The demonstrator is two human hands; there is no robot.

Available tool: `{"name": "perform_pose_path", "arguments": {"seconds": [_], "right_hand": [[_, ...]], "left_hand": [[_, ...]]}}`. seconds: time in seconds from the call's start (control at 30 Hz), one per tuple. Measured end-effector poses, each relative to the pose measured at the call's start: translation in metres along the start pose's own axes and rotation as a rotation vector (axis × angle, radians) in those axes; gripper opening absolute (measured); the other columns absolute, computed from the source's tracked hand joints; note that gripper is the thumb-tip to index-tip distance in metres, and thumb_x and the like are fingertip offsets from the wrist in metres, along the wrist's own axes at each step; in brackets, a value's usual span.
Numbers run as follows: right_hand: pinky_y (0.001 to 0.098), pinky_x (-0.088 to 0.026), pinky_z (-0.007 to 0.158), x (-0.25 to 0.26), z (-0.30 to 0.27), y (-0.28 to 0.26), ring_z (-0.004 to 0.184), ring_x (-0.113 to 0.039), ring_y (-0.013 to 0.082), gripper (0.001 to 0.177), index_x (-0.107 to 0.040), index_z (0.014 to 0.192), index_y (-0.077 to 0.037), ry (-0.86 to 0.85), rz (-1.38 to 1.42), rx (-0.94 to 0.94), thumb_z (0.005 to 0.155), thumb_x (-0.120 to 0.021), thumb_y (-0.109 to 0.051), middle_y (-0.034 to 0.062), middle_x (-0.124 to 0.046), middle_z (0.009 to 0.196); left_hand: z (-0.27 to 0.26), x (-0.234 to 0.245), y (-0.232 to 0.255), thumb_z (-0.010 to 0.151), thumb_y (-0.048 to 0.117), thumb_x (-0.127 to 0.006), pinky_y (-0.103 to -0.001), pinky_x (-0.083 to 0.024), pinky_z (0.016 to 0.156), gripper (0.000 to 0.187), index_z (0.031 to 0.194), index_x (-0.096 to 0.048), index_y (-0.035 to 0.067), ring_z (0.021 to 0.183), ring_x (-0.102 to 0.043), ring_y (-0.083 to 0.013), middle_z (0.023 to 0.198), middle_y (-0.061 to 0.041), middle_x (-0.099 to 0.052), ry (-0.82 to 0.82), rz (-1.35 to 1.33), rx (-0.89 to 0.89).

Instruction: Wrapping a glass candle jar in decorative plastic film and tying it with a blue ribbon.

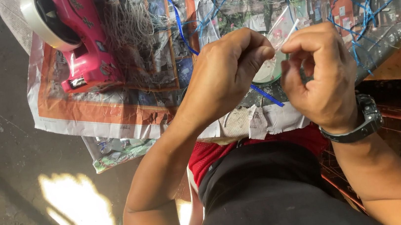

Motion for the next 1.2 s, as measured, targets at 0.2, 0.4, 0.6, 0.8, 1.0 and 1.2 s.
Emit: {"name": "perform_pose_path", "arguments": {"seconds": [0.2,0.4,0.6,0.8,1.0,1.2], "right_hand": [[0.0347,-0.039,0.062,0.0,0.003,-0.007,0.061,-0.042,0.022,0.033,-0.05,0.087,0.005,0.027,-0.082,0.08,0.089,-0.051,-0.027,0.0162,-0.049,0.082],[0.0325,-0.038,0.061,0.004,0.001,-0.004,0.071,-0.048,0.0243,0.014,-0.051,0.084,0.003,-0.004,0.019,0.061,0.093,-0.05,-0.007,0.0167,-0.051,0.083],[0.0217,-0.037,0.054,0.0,-0.009,0.005,0.061,-0.048,0.0148,0.012,-0.04,0.083,-0.001,-0.035,0.511,-0.152,0.09,-0.041,-0.012,0.0226,-0.054,0.093],[0.0236,-0.037,0.058,0.0,-0.015,0.011,0.064,-0.05,0.0168,0.016,-0.04,0.082,-0.002,-0.062,0.504,-0.26,0.091,-0.041,-0.014,0.0169,-0.055,0.078],[0.0275,-0.044,0.069,-0.001,-0.009,0.006,0.073,-0.056,0.0213,0.016,-0.039,0.089,0.001,-0.022,0.427,-0.211,0.092,-0.044,-0.015,0.0165,-0.054,0.083],[0.0273,-0.043,0.066,0.004,-0.003,0.002,0.068,-0.053,0.0202,0.015,-0.043,0.09,0.003,-0.031,0.33,-0.158,0.09,-0.054,-0.007,0.0139,-0.053,0.078]], "left_hand": [[0.0,-0.003,0.0,0.083,0.022,-0.048,-0.028,-0.038,0.055,0.013,0.077,-0.051,0.01,0.063,-0.053,-0.0161,0.072,0.0,-0.059,0.031,-0.01,0.006],[-0.002,-0.01,-0.01,0.081,0.024,-0.053,-0.035,-0.038,0.05,0.016,0.075,-0.049,0.009,0.062,-0.055,-0.0228,0.073,-0.002,-0.057,0.133,0.158,-0.081],[-0.001,-0.006,-0.024,0.084,0.02,-0.057,-0.037,-0.036,0.044,0.019,0.075,-0.044,0.008,0.058,-0.05,-0.0248,0.07,-0.004,-0.046,0.307,0.561,-0.186],[-0.006,-0.004,-0.028,0.087,0.02,-0.053,-0.031,-0.035,0.043,0.021,0.073,-0.042,0.008,0.058,-0.047,-0.0197,0.068,-0.003,-0.043,0.37,0.742,-0.278],[-0.022,0.012,-0.012,0.085,0.022,-0.059,-0.032,-0.036,0.046,0.02,0.081,-0.045,0.009,0.06,-0.049,-0.0215,0.074,-0.004,-0.044,0.385,0.586,-0.197],[-0.058,0.011,-0.024,0.073,0.041,-0.066,-0.035,-0.043,0.049,0.039,0.089,-0.046,0.012,0.064,-0.054,-0.0232,0.075,-0.004,-0.052,0.019,1.023,0.167]]}}
Point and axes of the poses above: each hand's wrist, its own z-axis towards the middle knuckle, its own x-axis out of the back of the hand, y = z × x, the point moved 1 cm from there along z, towards the middle knuckle
